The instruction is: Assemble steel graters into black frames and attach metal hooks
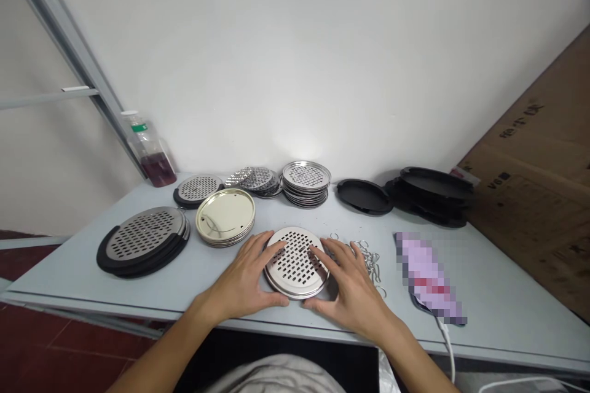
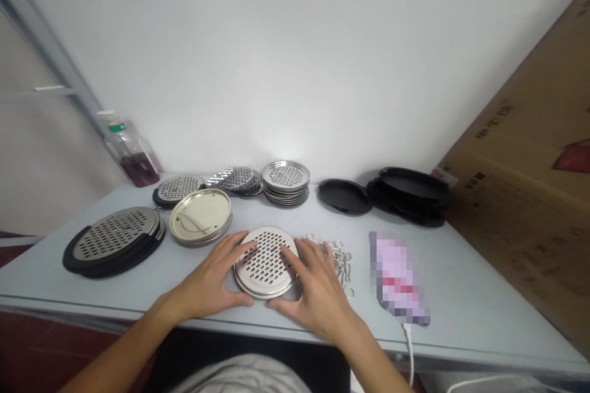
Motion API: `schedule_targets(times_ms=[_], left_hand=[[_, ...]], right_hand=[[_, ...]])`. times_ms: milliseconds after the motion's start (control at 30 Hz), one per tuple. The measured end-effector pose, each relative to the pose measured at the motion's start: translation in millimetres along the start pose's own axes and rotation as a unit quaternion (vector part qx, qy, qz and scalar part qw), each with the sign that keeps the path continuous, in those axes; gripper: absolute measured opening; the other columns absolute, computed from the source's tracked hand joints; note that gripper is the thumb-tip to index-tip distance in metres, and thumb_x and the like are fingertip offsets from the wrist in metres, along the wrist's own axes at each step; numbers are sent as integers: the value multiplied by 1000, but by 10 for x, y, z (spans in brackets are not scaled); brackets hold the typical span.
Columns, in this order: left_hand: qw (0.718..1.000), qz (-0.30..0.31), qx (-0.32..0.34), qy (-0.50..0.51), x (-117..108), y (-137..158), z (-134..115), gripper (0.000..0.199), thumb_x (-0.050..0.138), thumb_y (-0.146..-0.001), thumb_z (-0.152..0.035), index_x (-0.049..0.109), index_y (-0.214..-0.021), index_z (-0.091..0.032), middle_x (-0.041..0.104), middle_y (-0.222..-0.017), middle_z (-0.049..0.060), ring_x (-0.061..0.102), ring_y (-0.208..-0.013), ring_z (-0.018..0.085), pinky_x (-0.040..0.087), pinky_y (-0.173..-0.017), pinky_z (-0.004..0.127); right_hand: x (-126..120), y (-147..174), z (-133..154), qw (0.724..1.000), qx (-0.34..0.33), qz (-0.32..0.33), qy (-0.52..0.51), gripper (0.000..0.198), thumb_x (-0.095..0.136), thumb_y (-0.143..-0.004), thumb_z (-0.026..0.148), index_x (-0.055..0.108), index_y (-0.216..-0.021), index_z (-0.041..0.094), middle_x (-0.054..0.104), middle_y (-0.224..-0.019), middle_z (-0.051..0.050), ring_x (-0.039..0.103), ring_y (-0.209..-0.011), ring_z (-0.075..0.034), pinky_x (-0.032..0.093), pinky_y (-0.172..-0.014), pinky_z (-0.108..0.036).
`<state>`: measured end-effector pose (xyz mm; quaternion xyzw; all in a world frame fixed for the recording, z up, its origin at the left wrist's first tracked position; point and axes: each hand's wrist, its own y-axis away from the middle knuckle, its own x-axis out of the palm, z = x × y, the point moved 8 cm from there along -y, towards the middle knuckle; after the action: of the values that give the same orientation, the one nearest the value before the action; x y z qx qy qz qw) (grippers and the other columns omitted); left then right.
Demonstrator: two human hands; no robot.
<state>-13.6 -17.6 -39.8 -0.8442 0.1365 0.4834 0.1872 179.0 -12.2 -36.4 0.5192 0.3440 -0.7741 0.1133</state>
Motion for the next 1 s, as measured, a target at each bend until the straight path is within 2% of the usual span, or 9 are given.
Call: schedule_targets(times_ms=[167,300,533,1000], left_hand=[[1000,3,0,3,-11,-14,11,86,69,-76,-60,34,-148,-28,32,-154,10,28,-142,33,29,-116,54],[1000,5,1,-10,-8,-28,4,80,71,-74,-59,42,-144,-31,33,-153,8,30,-140,32,29,-115,53],[1000,8,3,-24,11,-30,10,79,71,-74,-60,44,-143,-32,34,-153,8,31,-140,32,30,-115,53],[1000,2,-5,-19,6,-26,2,83,71,-75,-59,38,-146,-33,30,-156,9,29,-141,35,29,-115,57]], right_hand=[[-15,-2,8,1000,-3,7,-5,78,66,-75,65,47,-140,26,48,-142,-16,40,-133,-38,21,-109,-70],[-9,-9,-4,1000,5,8,1,69,64,-78,63,53,-135,27,51,-139,-15,41,-132,-37,21,-109,-70],[0,-15,-6,1000,10,10,4,73,68,-75,63,54,-135,24,55,-135,-17,46,-128,-38,21,-108,-72],[18,-12,15,1000,9,-7,13,70,63,-78,65,54,-133,23,55,-134,-17,47,-126,-37,20,-108,-71]])
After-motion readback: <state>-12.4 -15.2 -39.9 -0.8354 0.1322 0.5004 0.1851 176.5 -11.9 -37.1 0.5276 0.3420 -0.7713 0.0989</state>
